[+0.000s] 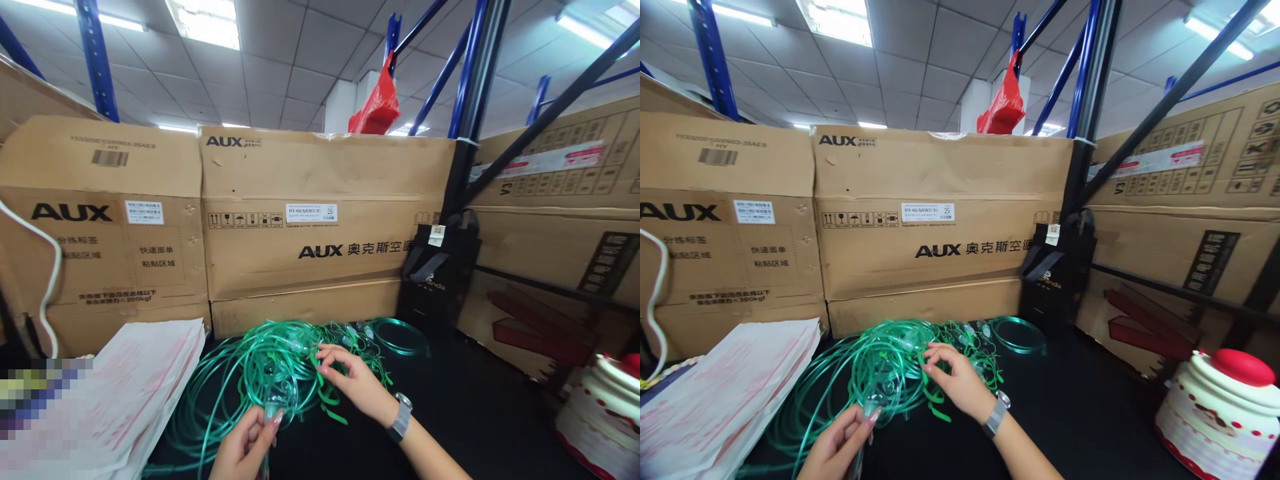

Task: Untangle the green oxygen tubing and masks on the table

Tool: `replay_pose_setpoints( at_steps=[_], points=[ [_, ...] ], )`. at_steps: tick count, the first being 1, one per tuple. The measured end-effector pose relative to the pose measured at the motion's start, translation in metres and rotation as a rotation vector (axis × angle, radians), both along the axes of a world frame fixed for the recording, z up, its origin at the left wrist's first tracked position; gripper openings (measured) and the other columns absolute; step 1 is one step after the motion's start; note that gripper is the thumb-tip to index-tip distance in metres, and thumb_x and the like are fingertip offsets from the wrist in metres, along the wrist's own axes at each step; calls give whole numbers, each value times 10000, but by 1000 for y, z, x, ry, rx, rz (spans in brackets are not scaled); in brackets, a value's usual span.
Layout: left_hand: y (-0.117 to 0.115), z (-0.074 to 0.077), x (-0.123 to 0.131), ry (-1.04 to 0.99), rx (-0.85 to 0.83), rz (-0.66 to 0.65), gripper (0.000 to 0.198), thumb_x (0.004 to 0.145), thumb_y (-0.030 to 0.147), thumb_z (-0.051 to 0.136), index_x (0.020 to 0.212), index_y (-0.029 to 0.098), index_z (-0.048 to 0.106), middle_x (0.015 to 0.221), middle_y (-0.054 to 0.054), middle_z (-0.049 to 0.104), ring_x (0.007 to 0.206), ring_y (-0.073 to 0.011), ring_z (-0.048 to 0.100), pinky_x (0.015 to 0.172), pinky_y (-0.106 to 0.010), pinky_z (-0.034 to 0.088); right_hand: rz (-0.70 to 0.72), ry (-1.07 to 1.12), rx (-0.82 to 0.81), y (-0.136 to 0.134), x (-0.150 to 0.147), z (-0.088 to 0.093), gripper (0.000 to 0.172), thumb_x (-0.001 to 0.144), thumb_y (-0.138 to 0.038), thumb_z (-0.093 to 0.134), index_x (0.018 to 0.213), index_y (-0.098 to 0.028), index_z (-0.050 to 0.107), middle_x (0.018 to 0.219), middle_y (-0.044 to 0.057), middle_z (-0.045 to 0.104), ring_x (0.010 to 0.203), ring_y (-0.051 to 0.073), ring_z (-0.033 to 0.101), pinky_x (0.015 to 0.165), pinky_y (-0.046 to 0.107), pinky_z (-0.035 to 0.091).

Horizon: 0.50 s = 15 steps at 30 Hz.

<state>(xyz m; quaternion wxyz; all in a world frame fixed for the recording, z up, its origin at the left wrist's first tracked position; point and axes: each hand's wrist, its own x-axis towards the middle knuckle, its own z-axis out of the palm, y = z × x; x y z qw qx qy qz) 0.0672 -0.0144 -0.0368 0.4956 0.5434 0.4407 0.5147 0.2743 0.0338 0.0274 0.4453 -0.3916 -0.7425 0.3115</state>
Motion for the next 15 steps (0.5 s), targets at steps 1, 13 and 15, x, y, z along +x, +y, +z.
replay_pose_setpoints(
  at_steps=[1,13,15],
  points=[
    [0,0,0,-7,-10,0,436,676,591,546,570,189,416,473,93,276,415,-62,226,386,-177,167,1,-14,18,-2,-4,-2,180,788,-357,560,691,-205,556,951,79,619,1077,204,501,940,404,362],
    [1,-1,4,-44,-10,-31,420,696,616,499,665,197,482,417,60,482,350,-97,449,352,-181,340,-97,-224,352,-7,-28,-22,212,854,-279,466,666,-210,538,722,22,592,824,179,528,829,367,400],
    [1,-2,4,-47,18,-54,411,709,605,495,678,196,479,456,48,512,368,-96,465,363,-181,357,-183,-239,388,-8,-25,-19,250,861,-286,457,630,-207,512,679,14,570,751,171,510,797,365,392]
  ],
)
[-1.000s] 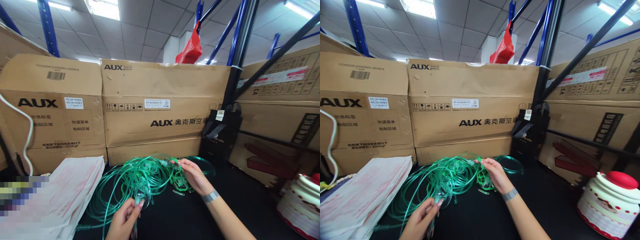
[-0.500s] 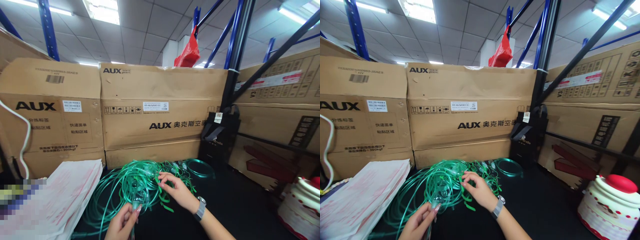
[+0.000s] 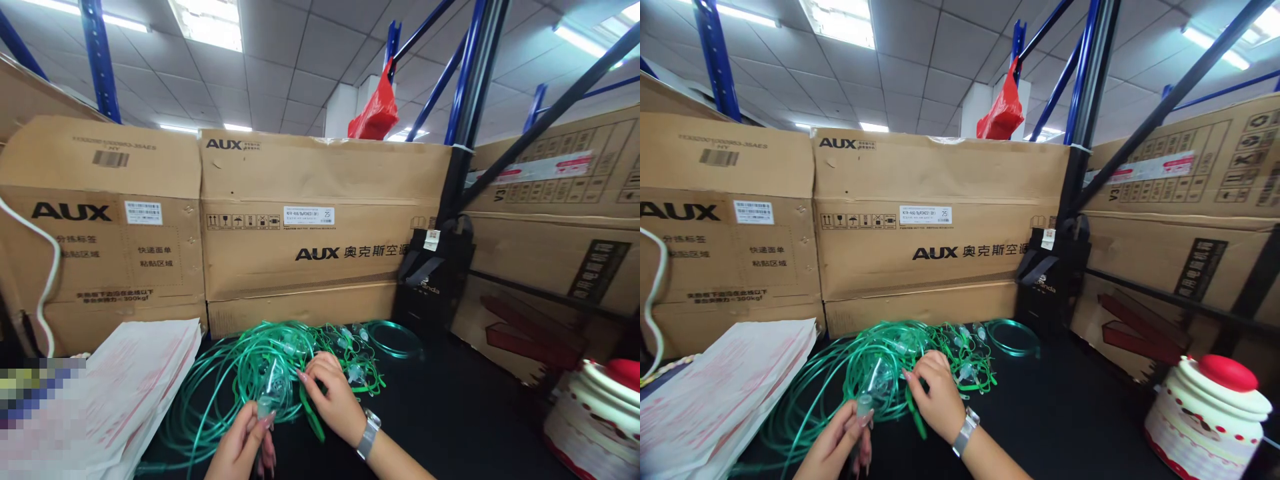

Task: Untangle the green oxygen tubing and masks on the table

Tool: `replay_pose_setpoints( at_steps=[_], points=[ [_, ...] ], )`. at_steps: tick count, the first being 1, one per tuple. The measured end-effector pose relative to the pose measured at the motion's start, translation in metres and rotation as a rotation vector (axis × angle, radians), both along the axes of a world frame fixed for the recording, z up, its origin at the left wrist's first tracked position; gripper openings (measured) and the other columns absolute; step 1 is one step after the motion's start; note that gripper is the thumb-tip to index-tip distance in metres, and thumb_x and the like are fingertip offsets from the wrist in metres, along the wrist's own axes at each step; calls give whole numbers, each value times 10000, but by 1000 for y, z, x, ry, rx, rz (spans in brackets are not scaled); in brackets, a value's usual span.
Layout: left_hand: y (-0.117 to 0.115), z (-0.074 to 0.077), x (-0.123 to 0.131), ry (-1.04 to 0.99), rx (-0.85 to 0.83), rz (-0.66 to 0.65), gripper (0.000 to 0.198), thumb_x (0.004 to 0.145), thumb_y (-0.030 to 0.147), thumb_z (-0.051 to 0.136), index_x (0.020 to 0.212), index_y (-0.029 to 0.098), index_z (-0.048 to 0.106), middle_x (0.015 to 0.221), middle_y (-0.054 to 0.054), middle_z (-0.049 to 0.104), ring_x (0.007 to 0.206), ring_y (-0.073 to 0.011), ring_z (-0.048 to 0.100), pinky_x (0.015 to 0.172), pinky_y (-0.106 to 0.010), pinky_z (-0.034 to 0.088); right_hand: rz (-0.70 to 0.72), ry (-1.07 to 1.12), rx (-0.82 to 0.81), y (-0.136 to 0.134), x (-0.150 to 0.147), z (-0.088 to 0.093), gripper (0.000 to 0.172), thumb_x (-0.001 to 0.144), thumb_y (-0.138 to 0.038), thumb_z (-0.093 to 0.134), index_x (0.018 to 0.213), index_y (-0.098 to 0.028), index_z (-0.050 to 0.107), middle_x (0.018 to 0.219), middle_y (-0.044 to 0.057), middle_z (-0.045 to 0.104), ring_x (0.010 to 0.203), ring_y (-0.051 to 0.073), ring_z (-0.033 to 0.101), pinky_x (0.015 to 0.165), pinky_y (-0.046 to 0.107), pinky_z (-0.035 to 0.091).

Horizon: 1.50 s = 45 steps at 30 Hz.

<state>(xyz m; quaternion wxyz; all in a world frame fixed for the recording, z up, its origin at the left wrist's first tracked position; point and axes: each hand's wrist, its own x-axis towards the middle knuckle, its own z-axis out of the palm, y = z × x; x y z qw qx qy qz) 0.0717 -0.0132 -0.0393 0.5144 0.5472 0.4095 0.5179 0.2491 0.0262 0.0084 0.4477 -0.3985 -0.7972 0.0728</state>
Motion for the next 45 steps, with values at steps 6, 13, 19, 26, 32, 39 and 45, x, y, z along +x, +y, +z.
replay_pose_setpoints(
  at_steps=[6,13,19,26,32,39,45],
  points=[
    [-2,1,2,81,-36,-142,444,695,638,475,723,195,474,466,75,424,348,-60,335,336,-167,241,-53,75,45,-13,0,6,121,866,-245,441,813,-219,547,811,42,579,808,191,514,783,357,396],
    [-6,3,4,40,19,-273,405,694,593,532,725,192,485,547,55,417,455,-79,336,442,-191,267,24,135,-96,-39,-15,12,275,882,-283,397,1144,-260,478,1030,64,568,983,205,514,858,320,400],
    [-7,-6,5,53,85,-219,446,701,620,498,750,179,543,646,20,438,599,-118,382,598,-233,320,181,309,-502,-36,-19,6,267,854,-448,414,895,-204,513,586,-35,507,546,122,497,531,224,390],
    [-4,4,0,117,-101,-312,528,653,707,443,668,181,496,494,79,318,447,-78,233,457,-234,173,314,589,-696,-32,-22,7,319,769,-487,534,810,-171,547,563,-44,459,511,91,431,500,206,346],
    [-6,21,5,103,-181,-236,583,513,783,467,497,205,389,422,86,296,416,-72,213,436,-244,128,351,777,-678,-35,-23,15,321,744,-433,591,933,-176,557,533,-53,475,475,91,422,470,209,343],
    [-6,16,6,64,-270,-368,592,501,777,485,477,186,459,355,99,277,356,-51,168,421,-250,95,-19,1176,-126,17,52,36,275,700,-347,648,919,-195,576,554,-52,557,539,87,475,555,189,382],
    [-3,7,7,21,-251,-392,594,581,725,501,620,142,607,378,84,321,380,-64,207,433,-240,121,17,1007,-303,28,54,23,288,646,-372,682,830,-152,652,675,30,648,629,146,569,624,263,445]
  ],
)
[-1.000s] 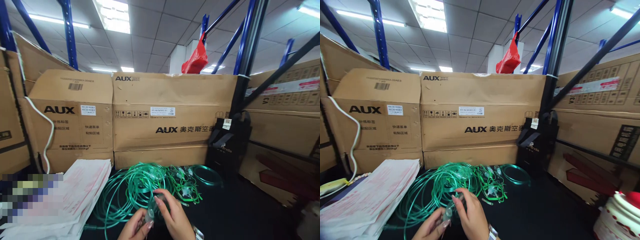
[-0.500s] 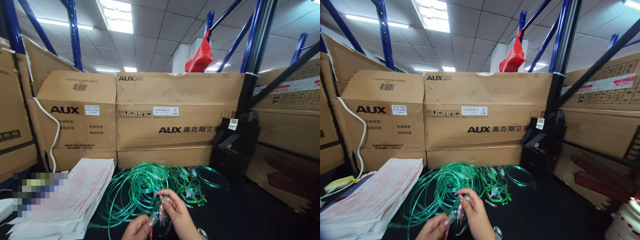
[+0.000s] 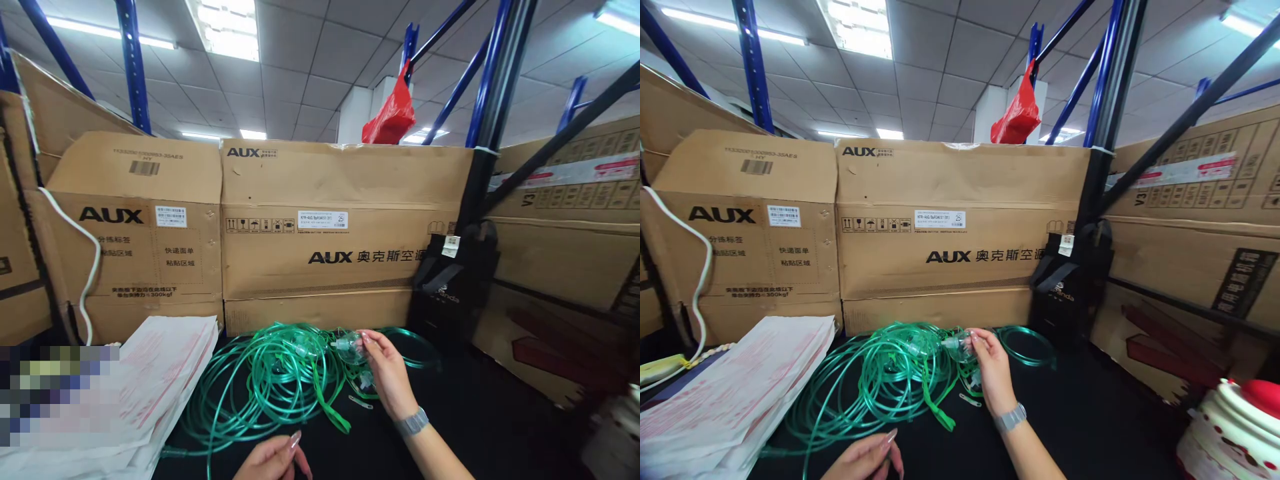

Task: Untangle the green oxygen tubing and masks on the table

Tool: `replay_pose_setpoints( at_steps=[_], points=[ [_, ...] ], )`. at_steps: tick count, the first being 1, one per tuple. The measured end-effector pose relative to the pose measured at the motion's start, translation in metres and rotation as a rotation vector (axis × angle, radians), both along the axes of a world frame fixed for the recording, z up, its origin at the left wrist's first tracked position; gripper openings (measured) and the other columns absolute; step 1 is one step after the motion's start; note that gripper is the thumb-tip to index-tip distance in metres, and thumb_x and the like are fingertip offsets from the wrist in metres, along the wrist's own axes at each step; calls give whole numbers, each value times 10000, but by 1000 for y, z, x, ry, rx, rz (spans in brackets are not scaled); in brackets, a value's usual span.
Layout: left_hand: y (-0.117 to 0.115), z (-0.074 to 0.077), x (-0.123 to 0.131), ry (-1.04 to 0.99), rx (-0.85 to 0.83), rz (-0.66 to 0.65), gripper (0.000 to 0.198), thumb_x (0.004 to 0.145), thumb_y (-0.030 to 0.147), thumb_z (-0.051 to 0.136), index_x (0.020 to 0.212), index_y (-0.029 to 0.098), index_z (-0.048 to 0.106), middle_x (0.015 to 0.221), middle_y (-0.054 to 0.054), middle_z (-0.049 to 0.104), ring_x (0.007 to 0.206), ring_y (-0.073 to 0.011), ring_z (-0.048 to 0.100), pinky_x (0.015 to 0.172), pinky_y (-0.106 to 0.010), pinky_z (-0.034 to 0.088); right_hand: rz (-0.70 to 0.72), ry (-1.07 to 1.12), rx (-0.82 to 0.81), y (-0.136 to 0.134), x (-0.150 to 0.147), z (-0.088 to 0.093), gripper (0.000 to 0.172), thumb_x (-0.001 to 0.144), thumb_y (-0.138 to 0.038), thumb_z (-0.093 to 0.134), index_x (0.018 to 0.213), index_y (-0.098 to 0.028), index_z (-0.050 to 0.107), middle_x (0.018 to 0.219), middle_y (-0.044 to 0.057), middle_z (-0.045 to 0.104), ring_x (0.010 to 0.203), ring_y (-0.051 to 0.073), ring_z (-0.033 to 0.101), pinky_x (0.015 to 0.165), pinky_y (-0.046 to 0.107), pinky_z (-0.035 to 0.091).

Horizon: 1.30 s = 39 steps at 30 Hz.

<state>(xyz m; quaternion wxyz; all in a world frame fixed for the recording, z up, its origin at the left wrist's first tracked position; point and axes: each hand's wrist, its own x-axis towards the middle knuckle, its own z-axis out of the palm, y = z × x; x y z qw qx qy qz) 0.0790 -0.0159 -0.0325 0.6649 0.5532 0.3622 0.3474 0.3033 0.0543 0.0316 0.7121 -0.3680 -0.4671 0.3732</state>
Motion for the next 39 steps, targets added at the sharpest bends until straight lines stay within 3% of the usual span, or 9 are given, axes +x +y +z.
replay_pose_setpoints(
  at_steps=[3,7,14,20,27,31,34,37,39],
  points=[
    [2,-5,-5,-43,-6,-37,555,635,658,535,690,121,666,462,41,425,428,-71,292,452,-229,169,-11,-26,-13,-2,2,5,324,612,-359,704,858,-153,663,717,45,669,683,162,593,676,277,454],
    [3,-6,-8,-89,-105,-49,495,602,614,607,665,128,677,433,45,432,412,-66,324,446,-214,188,-205,28,-11,5,36,14,381,580,-347,701,915,-174,649,825,35,678,801,162,598,743,257,440],
    [0,2,-5,-194,-240,47,419,539,538,705,602,126,661,418,56,428,393,-51,347,427,-191,235,-551,148,-190,21,96,0,343,520,-282,675,817,-118,619,632,25,646,618,170,604,543,252,439],
    [2,-4,-5,-128,-124,25,471,568,589,655,636,123,664,387,64,413,362,-49,333,399,-195,223,-459,11,-352,29,96,-12,176,589,-140,681,740,-101,601,539,25,627,561,180,614,523,262,452],
    [7,-13,-6,29,6,4,574,590,648,584,728,100,684,440,36,461,414,-70,372,437,-207,266,-385,-297,-465,36,94,-29,207,860,-287,502,978,-126,556,917,32,597,741,128,588,650,306,500],
    [1,-5,-7,115,194,79,536,652,636,533,755,131,678,577,-23,576,518,-127,520,527,-246,399,-547,-493,-359,32,87,-29,158,724,-313,624,774,-163,626,862,94,591,856,253,556,709,415,441],
    [-3,10,-19,253,609,294,360,765,493,509,838,183,676,791,-78,624,719,-194,593,678,-304,455,-645,-633,-214,23,68,-22,202,693,-351,599,773,-173,653,930,159,563,969,345,478,782,513,356],
    [3,23,-40,525,1006,493,213,788,325,539,940,229,654,894,-85,622,868,-230,578,802,-346,436,-590,-770,-66,10,33,-13,273,739,-373,529,876,-172,653,957,139,563,961,308,478,855,485,327],
    [13,24,-53,676,1092,653,242,781,312,546,993,223,624,951,-94,603,922,-255,562,840,-394,423,-480,-847,10,-2,5,-11,258,773,-388,501,869,-207,657,880,85,594,882,247,523,835,403,376]
  ],
)
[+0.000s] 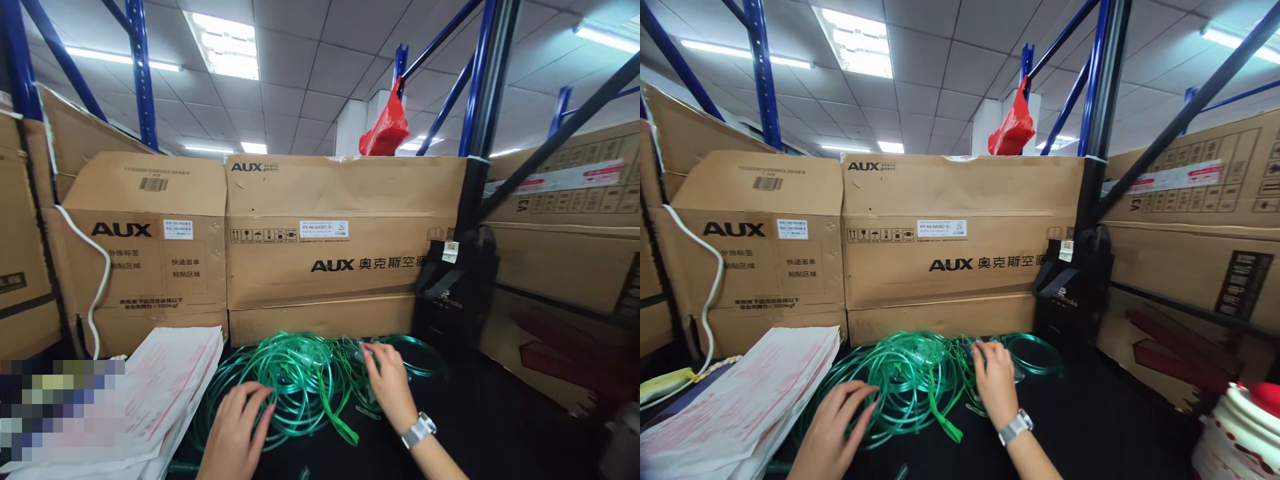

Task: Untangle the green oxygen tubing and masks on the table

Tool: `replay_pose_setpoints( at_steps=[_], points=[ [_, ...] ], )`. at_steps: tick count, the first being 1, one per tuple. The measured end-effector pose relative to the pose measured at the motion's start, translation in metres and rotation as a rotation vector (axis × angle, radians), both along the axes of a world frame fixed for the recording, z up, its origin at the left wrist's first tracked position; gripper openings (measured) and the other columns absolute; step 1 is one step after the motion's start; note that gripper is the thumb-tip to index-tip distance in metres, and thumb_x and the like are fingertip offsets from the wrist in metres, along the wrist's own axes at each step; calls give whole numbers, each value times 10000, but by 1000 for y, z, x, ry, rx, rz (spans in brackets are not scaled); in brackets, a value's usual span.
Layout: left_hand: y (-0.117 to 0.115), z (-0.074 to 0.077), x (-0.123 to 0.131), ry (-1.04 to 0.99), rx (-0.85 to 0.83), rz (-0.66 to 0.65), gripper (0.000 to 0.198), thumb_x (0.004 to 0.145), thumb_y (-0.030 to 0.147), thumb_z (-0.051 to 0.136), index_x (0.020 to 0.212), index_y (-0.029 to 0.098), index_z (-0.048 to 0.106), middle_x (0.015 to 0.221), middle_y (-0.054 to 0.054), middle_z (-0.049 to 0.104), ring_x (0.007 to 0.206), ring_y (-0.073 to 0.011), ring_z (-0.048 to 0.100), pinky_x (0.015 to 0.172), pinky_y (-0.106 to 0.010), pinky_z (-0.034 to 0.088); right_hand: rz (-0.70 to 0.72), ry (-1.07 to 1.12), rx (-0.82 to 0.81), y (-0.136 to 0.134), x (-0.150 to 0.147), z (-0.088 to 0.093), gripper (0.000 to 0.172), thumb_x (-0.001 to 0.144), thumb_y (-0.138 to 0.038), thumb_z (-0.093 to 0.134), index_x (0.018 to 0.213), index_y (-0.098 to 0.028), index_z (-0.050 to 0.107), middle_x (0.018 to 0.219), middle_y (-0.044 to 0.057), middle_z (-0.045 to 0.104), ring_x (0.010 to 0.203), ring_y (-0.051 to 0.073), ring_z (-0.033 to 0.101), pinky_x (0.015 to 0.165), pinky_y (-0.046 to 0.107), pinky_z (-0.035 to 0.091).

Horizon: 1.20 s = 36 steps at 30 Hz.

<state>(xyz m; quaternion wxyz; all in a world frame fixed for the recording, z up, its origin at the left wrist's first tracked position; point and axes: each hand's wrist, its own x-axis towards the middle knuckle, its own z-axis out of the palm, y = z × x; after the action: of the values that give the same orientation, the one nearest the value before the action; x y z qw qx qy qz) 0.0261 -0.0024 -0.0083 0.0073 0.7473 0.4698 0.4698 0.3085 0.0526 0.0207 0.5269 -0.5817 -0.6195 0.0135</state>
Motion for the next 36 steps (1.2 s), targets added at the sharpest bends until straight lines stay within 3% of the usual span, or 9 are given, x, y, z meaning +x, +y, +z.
replay_pose_setpoints(
  at_steps=[3,7,12,16,23,25,28,31,36],
  points=[
    [19,-9,-12,-18,28,234,379,779,374,528,1096,167,539,1023,-123,559,984,-284,533,858,-452,415,156,-190,-45,-17,-36,-5,294,829,-426,448,942,-227,632,854,59,611,850,224,552,803,379,402],
    [32,-22,-12,-92,-106,307,464,734,497,523,1046,153,530,959,-112,583,935,-290,559,817,-445,437,188,-283,-66,-28,-59,-21,402,854,-409,412,1168,-184,522,795,69,618,774,224,577,763,380,432],
    [30,-14,-2,-120,-347,261,371,703,531,529,792,173,568,661,-37,589,699,-247,585,670,-346,436,251,-311,-101,-26,-63,-32,441,860,-348,400,1262,-173,446,901,95,632,851,239,587,766,375,445],
    [29,-10,0,-130,-372,257,287,705,436,543,533,207,527,535,-10,541,613,-227,553,599,-307,392,280,-259,-144,-25,-61,-28,456,842,-338,422,1255,-150,460,827,83,631,800,229,593,719,344,462],
    [20,16,-19,-304,-257,175,242,714,406,545,773,204,665,850,-93,655,905,-297,518,865,-418,335,279,-136,-189,-21,-52,-20,403,843,-366,412,1130,-131,570,787,68,594,771,211,579,746,341,447],
    [18,27,-22,-391,-262,135,253,696,425,567,759,199,661,843,-92,660,904,-299,526,876,-429,338,278,-107,-171,-21,-51,-20,408,844,-379,409,1139,-141,561,827,74,589,810,214,576,773,348,444],
    [15,39,-22,-558,-329,18,326,713,496,525,671,184,609,622,-41,635,667,-240,591,700,-375,456,295,-84,-135,-22,-51,-20,391,849,-392,405,1139,-178,557,885,76,580,854,212,568,802,356,442],
    [13,47,-22,-729,-366,-80,375,743,543,460,701,180,544,467,35,537,454,-163,545,512,-292,472,303,-73,-99,-22,-52,-20,362,851,-397,412,1111,-198,566,918,77,564,871,212,558,815,365,442],
    [21,34,-25,-871,-407,-71,345,694,518,553,711,174,531,457,55,525,405,-130,521,427,-238,437,316,-59,-42,-27,-53,-13,342,862,-371,413,1153,-226,517,942,69,532,873,198,547,810,342,448]
  ],
)
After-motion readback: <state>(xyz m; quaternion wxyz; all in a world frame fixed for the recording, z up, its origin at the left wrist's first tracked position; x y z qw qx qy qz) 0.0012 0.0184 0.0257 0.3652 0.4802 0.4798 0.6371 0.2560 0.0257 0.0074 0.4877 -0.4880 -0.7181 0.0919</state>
